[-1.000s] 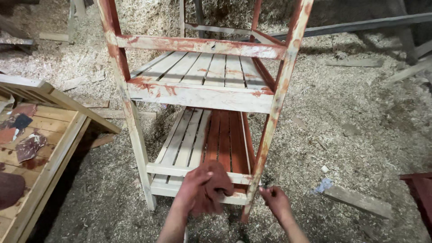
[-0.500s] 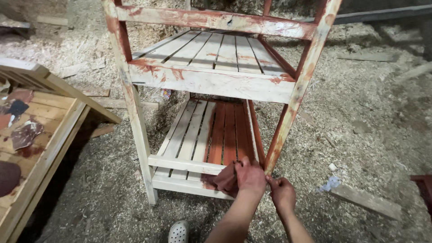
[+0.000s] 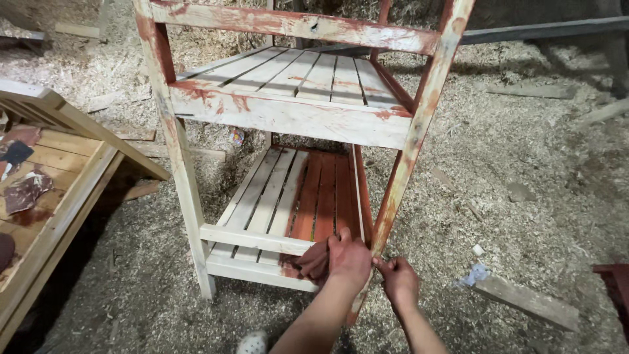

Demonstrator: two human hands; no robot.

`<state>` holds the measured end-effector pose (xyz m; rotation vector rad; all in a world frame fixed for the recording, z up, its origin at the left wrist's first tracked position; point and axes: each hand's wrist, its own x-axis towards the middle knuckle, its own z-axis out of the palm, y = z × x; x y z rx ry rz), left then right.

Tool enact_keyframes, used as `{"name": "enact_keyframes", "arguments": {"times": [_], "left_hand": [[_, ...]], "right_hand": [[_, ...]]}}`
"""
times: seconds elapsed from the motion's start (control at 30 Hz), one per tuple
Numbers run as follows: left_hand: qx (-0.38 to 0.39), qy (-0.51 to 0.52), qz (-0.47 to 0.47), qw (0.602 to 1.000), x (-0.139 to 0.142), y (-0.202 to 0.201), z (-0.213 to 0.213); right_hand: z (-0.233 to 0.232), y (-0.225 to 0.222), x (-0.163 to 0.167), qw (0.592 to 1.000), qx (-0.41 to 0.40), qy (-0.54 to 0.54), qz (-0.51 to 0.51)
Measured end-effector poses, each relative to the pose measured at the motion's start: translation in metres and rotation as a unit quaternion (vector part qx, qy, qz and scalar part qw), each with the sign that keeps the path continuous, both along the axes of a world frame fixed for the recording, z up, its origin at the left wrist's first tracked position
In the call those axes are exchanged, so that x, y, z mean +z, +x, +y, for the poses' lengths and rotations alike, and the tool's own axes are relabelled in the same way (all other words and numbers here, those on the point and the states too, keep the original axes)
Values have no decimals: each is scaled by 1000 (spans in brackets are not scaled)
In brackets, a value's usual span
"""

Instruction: The person wipes a reddish wood stain onto a slatted wooden shelf rack using a cloth, working over the frame rails and shelf slats section by section and turning the rack to reach different sides.

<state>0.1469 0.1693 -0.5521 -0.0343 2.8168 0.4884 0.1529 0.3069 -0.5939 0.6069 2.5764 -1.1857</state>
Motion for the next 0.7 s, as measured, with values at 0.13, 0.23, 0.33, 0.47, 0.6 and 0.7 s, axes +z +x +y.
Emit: {"name": "enact_keyframes", "arguments": {"times": [0.13, 0.23, 0.33, 0.47, 0.6, 0.7], "left_hand": [[-60, -32, 21, 997, -7, 4, 3], [-111, -67, 83, 988, -5, 19, -4], [-153, -28, 131, 979, 4, 33, -24], [-112, 178, 129, 969, 13, 60, -74], [99, 383, 84, 915, 5, 96, -116], [278, 575, -25, 769, -11, 127, -132]], "right_hand": [[3, -2, -5, 999, -7, -36, -20], [3, -2, -11, 991, -45, -126, -17], [0, 2, -16, 992, -40, -116, -15], [-6, 9, -21, 989, -73, -123, -24], [-8, 15, -16, 991, -64, -103, -59], [-10, 22, -15, 989, -77, -116, -52]]}}
